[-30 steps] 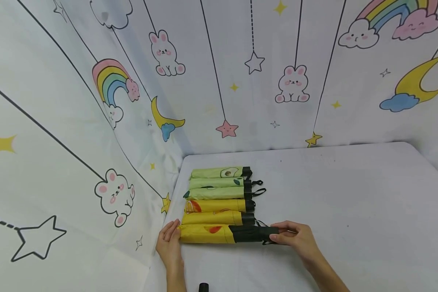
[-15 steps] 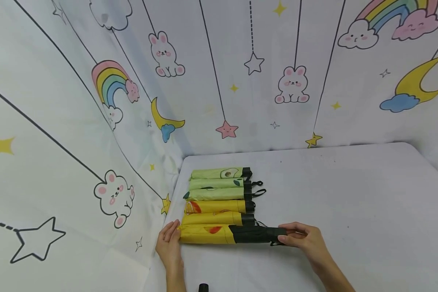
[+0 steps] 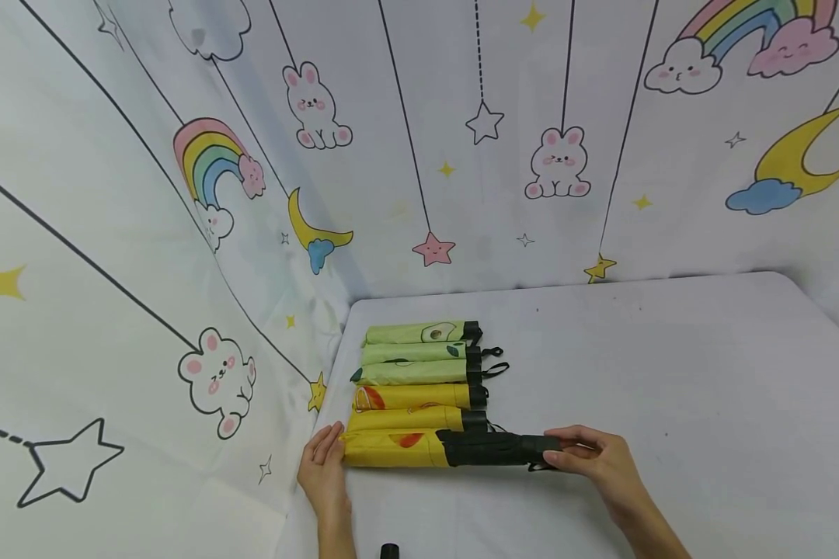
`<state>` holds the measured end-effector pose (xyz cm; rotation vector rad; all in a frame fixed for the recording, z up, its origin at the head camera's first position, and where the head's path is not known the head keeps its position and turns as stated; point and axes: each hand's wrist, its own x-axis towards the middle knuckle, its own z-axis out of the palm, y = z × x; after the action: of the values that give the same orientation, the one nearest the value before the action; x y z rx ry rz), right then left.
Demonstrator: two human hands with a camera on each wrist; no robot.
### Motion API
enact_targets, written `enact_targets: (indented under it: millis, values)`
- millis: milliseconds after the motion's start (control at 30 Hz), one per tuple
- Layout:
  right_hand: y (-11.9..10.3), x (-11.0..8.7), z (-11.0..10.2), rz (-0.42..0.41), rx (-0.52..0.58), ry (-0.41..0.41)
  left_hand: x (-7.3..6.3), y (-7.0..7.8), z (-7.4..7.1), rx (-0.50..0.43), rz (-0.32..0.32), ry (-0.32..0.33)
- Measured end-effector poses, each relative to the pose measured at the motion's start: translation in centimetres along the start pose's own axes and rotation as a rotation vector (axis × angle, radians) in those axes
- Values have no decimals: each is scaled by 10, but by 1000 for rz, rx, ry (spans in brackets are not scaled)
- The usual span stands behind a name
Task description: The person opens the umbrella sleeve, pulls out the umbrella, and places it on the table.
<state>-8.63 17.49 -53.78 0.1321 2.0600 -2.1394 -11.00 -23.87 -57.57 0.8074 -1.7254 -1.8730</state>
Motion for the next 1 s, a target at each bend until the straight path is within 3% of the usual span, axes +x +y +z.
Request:
enact_targets:
  millis: [767, 1000]
  values:
    - [-1, -9, -25, -92, 40, -29, 1, -1, 0, -11, 5, -3]
    - [-2, -12, -33, -70, 30, -29, 0, -2, 1, -28, 3, 3]
